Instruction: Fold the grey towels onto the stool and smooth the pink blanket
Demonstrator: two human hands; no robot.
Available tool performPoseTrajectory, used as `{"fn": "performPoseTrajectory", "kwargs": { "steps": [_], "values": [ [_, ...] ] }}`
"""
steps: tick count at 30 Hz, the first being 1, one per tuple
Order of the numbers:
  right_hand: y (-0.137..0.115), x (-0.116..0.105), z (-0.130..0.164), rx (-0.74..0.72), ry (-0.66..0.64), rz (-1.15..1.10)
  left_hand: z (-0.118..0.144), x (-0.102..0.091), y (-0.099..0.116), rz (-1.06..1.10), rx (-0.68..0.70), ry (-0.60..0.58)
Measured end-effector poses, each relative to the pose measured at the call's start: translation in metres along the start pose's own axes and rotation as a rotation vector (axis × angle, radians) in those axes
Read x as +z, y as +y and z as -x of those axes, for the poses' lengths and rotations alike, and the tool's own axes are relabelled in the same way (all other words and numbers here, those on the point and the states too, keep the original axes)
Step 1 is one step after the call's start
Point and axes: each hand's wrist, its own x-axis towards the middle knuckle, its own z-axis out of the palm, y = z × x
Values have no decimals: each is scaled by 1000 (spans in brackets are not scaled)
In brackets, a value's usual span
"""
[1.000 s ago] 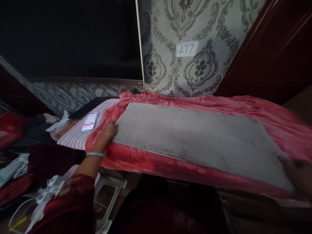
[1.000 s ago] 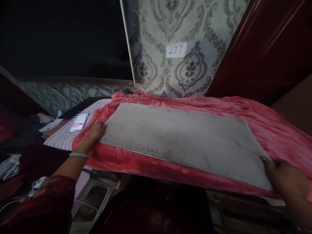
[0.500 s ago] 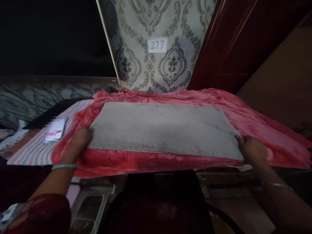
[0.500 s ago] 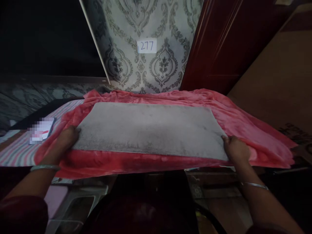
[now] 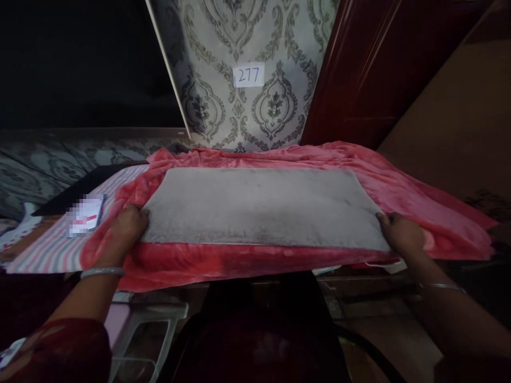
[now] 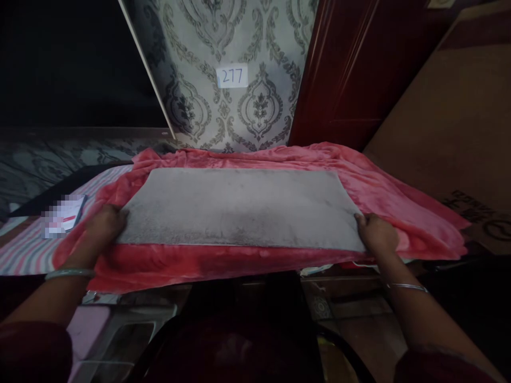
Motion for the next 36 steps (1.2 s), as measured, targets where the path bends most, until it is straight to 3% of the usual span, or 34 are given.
{"fn": "performPoseTrajectory", "kwargs": {
  "steps": [3, 4, 7, 8, 10, 13, 21, 28, 36],
  "values": [
    [0, 0, 0, 11, 8, -11, 31, -8, 36, -22, 267, 185],
    [0, 1, 0, 15, 11, -10, 46, -8, 53, 42, 438, 188],
    [-1, 1, 2, 23, 20, -7, 95, 0, 107, 278, 1046, 32],
    [-2, 1, 3, 29, 21, -8, 110, 5, 123, 321, 1174, 34],
    [-3, 0, 6, 32, 18, -16, 131, 14, 147, 380, 1286, 53],
    [-5, -2, 9, 35, 17, -32, 142, 21, 162, 390, 1295, 50],
    [-4, 2, 7, 52, 32, -35, 134, 18, 163, 467, 1264, -8],
    [-7, -2, 7, 77, 12, -35, 135, 40, 160, 370, 1351, 317],
    [-4, 2, 4, 80, 46, -40, 145, 44, 155, 396, 1366, 430]
  ]
}}
